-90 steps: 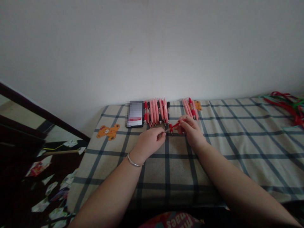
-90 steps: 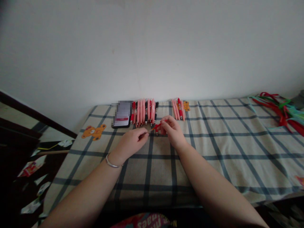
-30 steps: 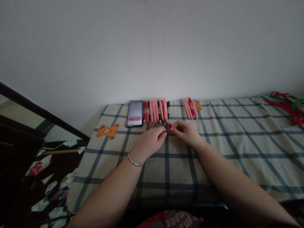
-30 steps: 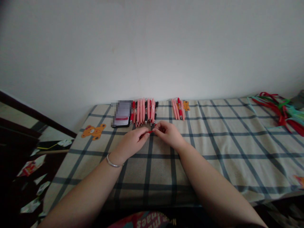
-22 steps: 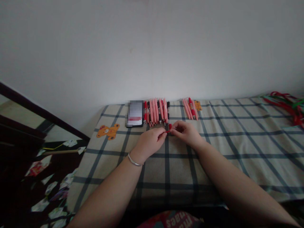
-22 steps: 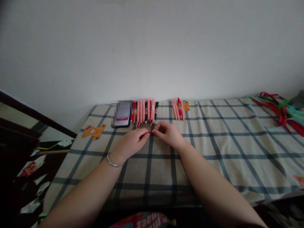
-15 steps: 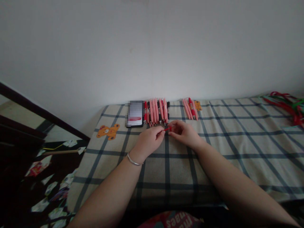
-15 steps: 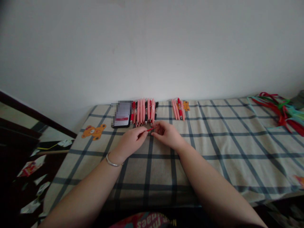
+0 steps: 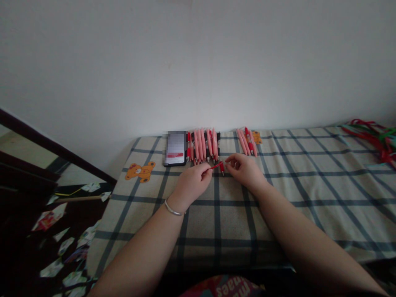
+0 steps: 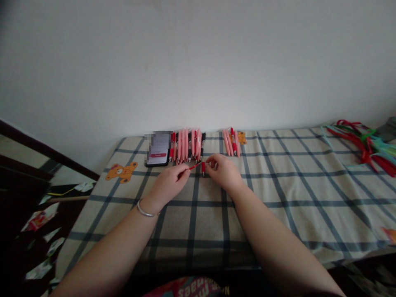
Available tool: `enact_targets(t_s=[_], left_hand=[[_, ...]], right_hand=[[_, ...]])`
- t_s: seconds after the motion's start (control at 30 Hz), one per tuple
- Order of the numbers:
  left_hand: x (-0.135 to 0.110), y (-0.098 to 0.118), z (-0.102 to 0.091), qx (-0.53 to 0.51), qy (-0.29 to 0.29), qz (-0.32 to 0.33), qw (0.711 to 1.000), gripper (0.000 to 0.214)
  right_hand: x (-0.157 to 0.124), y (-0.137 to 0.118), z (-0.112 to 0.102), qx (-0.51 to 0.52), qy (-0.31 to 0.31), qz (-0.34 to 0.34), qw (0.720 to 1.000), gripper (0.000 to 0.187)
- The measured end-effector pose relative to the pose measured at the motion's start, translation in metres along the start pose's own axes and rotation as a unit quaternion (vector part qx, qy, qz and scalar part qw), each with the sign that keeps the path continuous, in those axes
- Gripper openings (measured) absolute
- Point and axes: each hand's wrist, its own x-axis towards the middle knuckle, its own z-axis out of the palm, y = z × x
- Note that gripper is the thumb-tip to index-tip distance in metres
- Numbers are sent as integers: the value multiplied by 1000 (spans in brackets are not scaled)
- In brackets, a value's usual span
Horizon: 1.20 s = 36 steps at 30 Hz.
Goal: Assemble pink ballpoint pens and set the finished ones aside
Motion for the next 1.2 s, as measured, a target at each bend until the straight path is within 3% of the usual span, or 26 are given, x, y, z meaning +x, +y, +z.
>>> enact_targets(t_s=[0.23,0.43,0.67,1.2], left_hand=[[0,-1,1,12,4,3,1000,25],[-1,-1,2,14,9,5,1000,25],[-1,-1,1,17,3,2,1000,25],[0,-1,1,3,-15,9,1000,25]], right_hand=[[-1,-1,-1,-53,-41,-27,997,8],[1,1,-3,-90,-17,-11,996,13],[1,8,-1,-110,-35,-20,993,17],[4,10,-4,-98,-66,9,993,10]])
